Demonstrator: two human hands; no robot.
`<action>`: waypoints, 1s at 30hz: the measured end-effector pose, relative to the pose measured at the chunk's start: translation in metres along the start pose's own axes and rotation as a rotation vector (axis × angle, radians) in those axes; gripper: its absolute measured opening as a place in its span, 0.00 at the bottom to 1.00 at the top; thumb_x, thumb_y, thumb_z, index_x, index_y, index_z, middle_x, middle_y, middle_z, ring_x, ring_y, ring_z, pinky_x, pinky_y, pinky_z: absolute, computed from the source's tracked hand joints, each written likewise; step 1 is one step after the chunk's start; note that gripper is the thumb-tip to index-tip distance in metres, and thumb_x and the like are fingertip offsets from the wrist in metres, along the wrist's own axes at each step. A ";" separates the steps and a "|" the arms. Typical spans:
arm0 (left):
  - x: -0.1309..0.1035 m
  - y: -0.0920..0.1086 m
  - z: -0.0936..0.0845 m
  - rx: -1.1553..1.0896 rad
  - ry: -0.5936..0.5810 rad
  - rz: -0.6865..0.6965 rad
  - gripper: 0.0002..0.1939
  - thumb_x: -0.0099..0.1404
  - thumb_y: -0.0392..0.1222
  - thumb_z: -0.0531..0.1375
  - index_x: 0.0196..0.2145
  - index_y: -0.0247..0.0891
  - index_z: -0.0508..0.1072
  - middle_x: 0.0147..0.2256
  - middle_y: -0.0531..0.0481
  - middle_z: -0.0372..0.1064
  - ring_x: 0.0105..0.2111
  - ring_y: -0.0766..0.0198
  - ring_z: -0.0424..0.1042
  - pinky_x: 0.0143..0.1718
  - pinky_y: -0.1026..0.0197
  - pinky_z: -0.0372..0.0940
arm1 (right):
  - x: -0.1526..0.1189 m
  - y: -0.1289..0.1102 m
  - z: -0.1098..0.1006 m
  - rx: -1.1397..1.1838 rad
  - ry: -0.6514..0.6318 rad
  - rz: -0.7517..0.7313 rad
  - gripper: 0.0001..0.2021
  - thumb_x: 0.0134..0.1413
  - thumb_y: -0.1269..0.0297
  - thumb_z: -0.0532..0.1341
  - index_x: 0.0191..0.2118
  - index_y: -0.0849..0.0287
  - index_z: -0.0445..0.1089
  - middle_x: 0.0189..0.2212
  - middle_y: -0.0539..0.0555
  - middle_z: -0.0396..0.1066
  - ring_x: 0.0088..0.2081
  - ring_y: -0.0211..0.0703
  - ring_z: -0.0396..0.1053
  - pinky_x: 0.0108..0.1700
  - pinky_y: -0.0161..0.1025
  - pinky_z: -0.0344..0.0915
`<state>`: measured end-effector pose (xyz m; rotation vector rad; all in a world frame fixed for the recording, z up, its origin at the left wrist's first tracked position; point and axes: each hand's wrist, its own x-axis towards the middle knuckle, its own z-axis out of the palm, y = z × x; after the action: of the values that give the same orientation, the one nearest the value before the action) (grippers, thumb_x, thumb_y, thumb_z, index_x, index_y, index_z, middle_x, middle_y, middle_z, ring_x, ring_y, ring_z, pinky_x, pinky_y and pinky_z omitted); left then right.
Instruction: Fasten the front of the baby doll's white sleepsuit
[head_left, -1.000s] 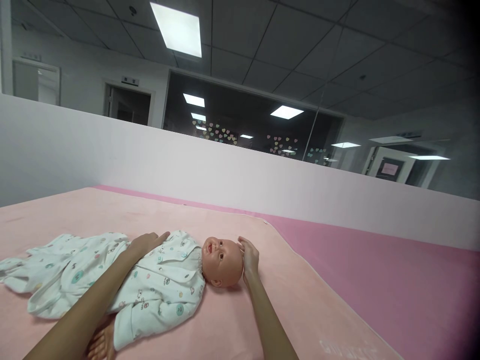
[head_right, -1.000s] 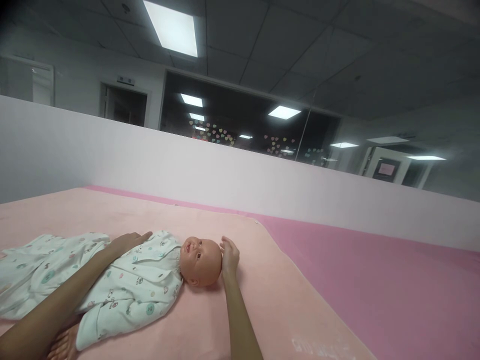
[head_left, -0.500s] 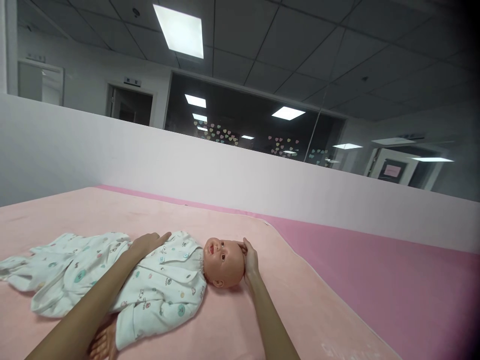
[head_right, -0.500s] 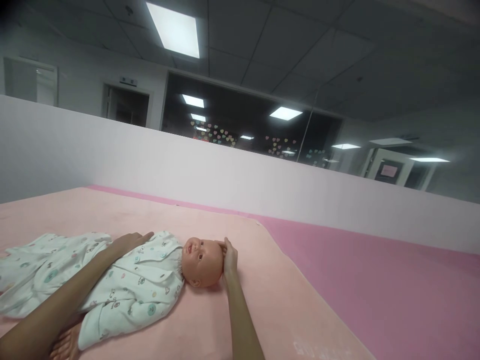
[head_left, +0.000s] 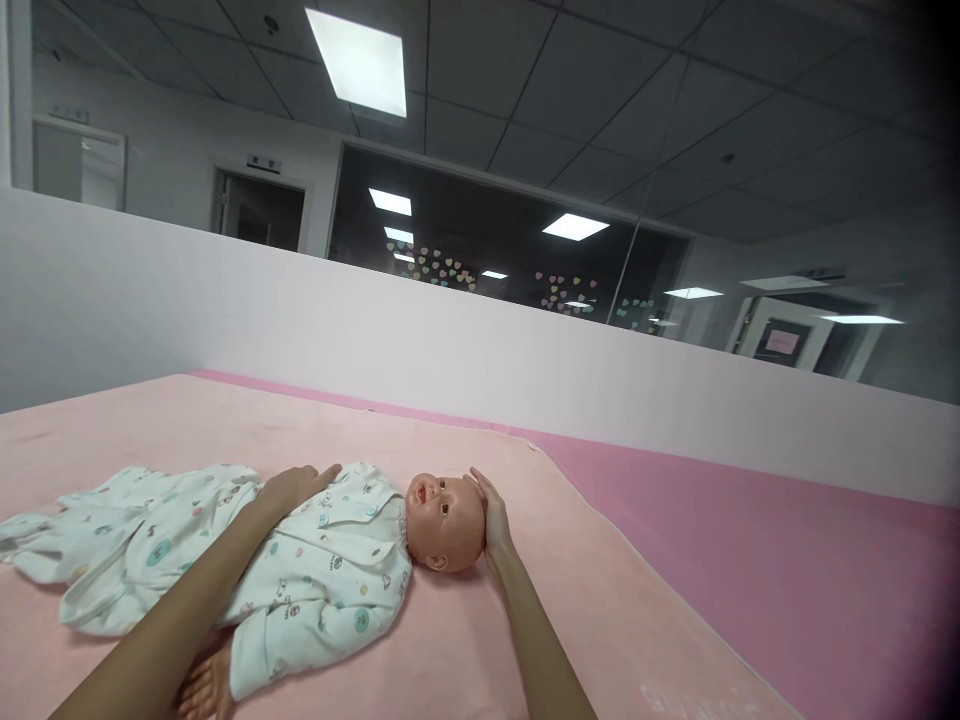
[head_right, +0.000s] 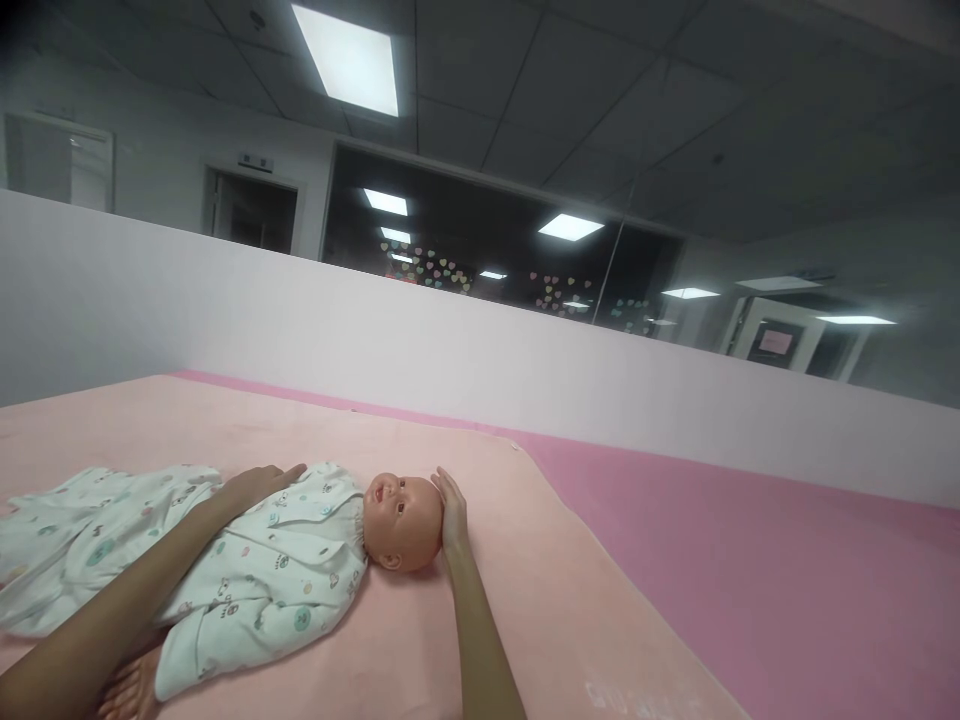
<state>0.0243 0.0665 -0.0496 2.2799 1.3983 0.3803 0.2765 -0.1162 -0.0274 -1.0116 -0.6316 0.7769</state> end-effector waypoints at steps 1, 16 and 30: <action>0.000 0.000 0.000 -0.003 0.002 -0.001 0.39 0.53 0.70 0.37 0.33 0.34 0.71 0.38 0.35 0.71 0.38 0.45 0.69 0.40 0.49 0.59 | 0.000 0.000 0.000 0.008 -0.011 -0.004 0.08 0.40 0.59 0.60 0.24 0.58 0.71 0.28 0.52 0.74 0.36 0.42 0.70 0.42 0.36 0.66; 0.001 -0.002 0.001 -0.014 0.005 0.005 0.39 0.52 0.70 0.37 0.32 0.35 0.72 0.36 0.37 0.72 0.36 0.47 0.69 0.37 0.52 0.60 | -0.006 -0.006 -0.004 -0.149 -0.243 -0.021 0.14 0.41 0.53 0.58 0.23 0.60 0.71 0.27 0.54 0.74 0.34 0.47 0.70 0.43 0.42 0.64; -0.001 0.001 0.000 0.000 0.009 0.000 0.39 0.52 0.70 0.37 0.31 0.34 0.72 0.36 0.36 0.72 0.36 0.47 0.70 0.37 0.51 0.60 | -0.003 -0.010 -0.009 -0.286 -0.174 -0.113 0.24 0.44 0.44 0.54 0.31 0.61 0.74 0.35 0.57 0.74 0.43 0.51 0.67 0.53 0.48 0.57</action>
<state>0.0246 0.0657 -0.0493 2.2804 1.4031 0.3917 0.2842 -0.1259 -0.0223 -1.1642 -0.9627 0.6915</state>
